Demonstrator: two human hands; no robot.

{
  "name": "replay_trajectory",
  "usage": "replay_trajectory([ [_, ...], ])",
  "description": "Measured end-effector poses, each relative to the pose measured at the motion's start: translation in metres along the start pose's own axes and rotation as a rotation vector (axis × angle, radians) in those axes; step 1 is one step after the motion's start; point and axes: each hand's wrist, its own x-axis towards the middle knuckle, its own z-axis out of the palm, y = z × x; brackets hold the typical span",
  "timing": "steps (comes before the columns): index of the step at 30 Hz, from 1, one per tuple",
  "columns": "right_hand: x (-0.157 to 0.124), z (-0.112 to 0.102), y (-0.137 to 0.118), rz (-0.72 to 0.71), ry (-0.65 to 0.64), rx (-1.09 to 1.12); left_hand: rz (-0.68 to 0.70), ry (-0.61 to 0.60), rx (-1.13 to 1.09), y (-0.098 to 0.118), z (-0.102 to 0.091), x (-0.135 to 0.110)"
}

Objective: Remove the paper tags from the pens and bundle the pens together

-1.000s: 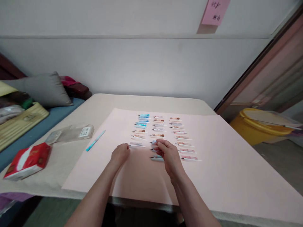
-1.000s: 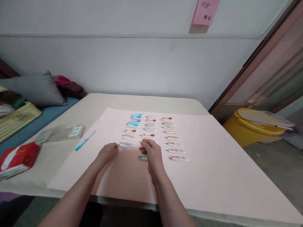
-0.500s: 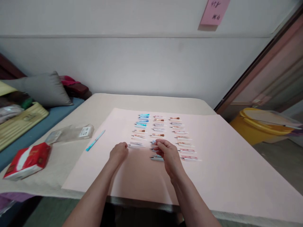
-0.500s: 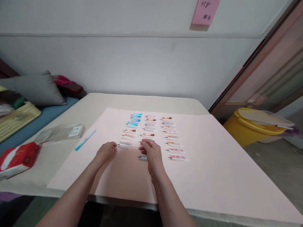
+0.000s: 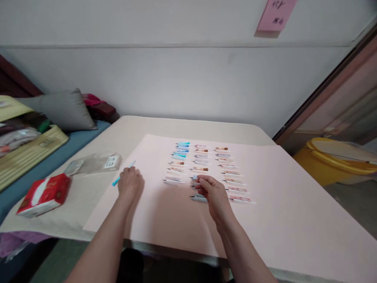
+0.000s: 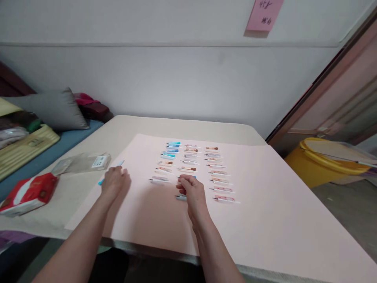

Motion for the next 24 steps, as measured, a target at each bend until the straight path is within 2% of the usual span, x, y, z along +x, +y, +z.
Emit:
replay_trajectory([
  [1, 0.000, 0.000, 0.001, -0.003, -0.010, 0.001, -0.056, 0.074, 0.023, -0.010, 0.001, 0.003],
  [3, -0.001, 0.000, 0.002, -0.006, -0.022, 0.001, -0.150, 0.112, 0.043, -0.030, 0.004, 0.007],
  [7, -0.001, 0.001, 0.002, -0.002, -0.029, -0.004, -0.230, 0.006, 0.015, -0.051, 0.007, 0.012],
  [10, -0.003, 0.005, 0.002, 0.014, -0.036, -0.012, -0.285, -0.069, -0.206, -0.047, -0.001, 0.017],
  [13, -0.005, 0.009, 0.002, 0.037, -0.053, -0.025, -0.270, -0.199, -0.628, -0.023, -0.012, 0.013],
  [16, -0.007, 0.015, 0.003, 0.046, -0.066, -0.035, -0.159, -0.300, -0.873, 0.017, -0.015, -0.011],
  [18, -0.007, 0.018, 0.003, 0.048, -0.060, -0.039, -0.102, -0.523, -1.349, 0.049, -0.014, -0.038],
  [19, -0.007, 0.020, 0.003, 0.046, -0.052, -0.042, -0.108, -0.639, -1.476, 0.064, -0.014, -0.053],
  [22, -0.008, 0.022, 0.005, -0.005, -0.056, -0.063, -0.109, -0.849, -1.595, 0.099, -0.012, -0.094],
  [24, -0.008, 0.022, 0.007, -0.044, -0.064, -0.085, -0.102, -0.913, -1.594, 0.113, -0.011, -0.111],
])
